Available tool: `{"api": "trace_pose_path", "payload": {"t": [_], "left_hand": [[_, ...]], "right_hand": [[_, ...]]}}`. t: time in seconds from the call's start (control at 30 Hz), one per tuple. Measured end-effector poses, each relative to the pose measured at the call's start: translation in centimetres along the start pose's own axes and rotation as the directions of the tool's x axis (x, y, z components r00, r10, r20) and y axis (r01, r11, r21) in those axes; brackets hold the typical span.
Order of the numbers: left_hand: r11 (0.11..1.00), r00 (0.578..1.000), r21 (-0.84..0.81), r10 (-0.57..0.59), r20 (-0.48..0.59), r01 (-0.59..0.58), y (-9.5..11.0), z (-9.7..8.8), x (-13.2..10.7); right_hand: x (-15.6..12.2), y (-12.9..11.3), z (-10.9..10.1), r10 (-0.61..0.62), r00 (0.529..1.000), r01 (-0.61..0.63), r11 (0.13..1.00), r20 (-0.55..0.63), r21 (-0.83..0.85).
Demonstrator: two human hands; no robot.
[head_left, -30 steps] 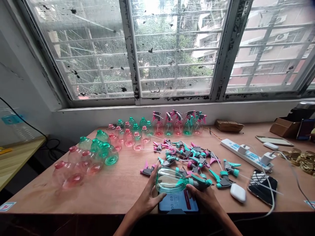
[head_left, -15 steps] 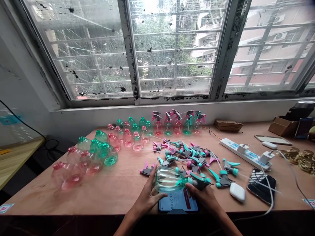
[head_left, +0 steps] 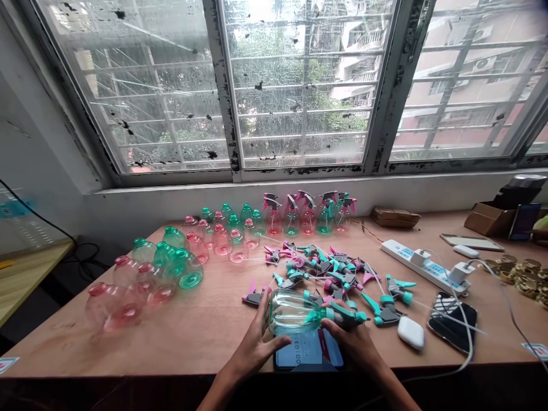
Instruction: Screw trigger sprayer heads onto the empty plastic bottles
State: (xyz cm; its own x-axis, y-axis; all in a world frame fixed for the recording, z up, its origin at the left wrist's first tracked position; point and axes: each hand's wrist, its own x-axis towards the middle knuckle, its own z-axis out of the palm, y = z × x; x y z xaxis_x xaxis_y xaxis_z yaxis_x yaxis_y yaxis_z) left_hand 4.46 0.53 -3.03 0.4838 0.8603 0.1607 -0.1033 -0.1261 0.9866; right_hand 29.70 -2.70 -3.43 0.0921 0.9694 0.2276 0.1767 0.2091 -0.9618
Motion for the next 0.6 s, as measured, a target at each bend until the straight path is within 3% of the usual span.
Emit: {"api": "trace_pose_path", "payload": {"t": [0.1,0.3,0.43,0.6], "left_hand": [[1.0,1.0,0.026,0.016,0.023,-0.017,-0.3,-0.3,0.2],[0.997,1.0,0.068,0.028,-0.007,-0.028,-0.5,-0.1,-0.1],[0.998,0.999,0.061,-0.029,-0.018,0.03,0.1,0.0,-0.3],[0.994,1.0,0.103,0.018,-0.003,-0.018,0.3,0.1,-0.3]], "right_hand": [[0.0,0.5,-0.2,0.013,1.0,-0.013,1.0,0.005,0.003],[-0.4,1.5,0.2,0.097,0.989,-0.083,0.988,-0.113,0.129],[-0.6,0.5,0.6,0.08,0.995,-0.072,0.989,-0.062,0.128],[-0.6,0.3,0.7,0.12,0.992,-0.109,0.968,-0.036,0.224]]}}
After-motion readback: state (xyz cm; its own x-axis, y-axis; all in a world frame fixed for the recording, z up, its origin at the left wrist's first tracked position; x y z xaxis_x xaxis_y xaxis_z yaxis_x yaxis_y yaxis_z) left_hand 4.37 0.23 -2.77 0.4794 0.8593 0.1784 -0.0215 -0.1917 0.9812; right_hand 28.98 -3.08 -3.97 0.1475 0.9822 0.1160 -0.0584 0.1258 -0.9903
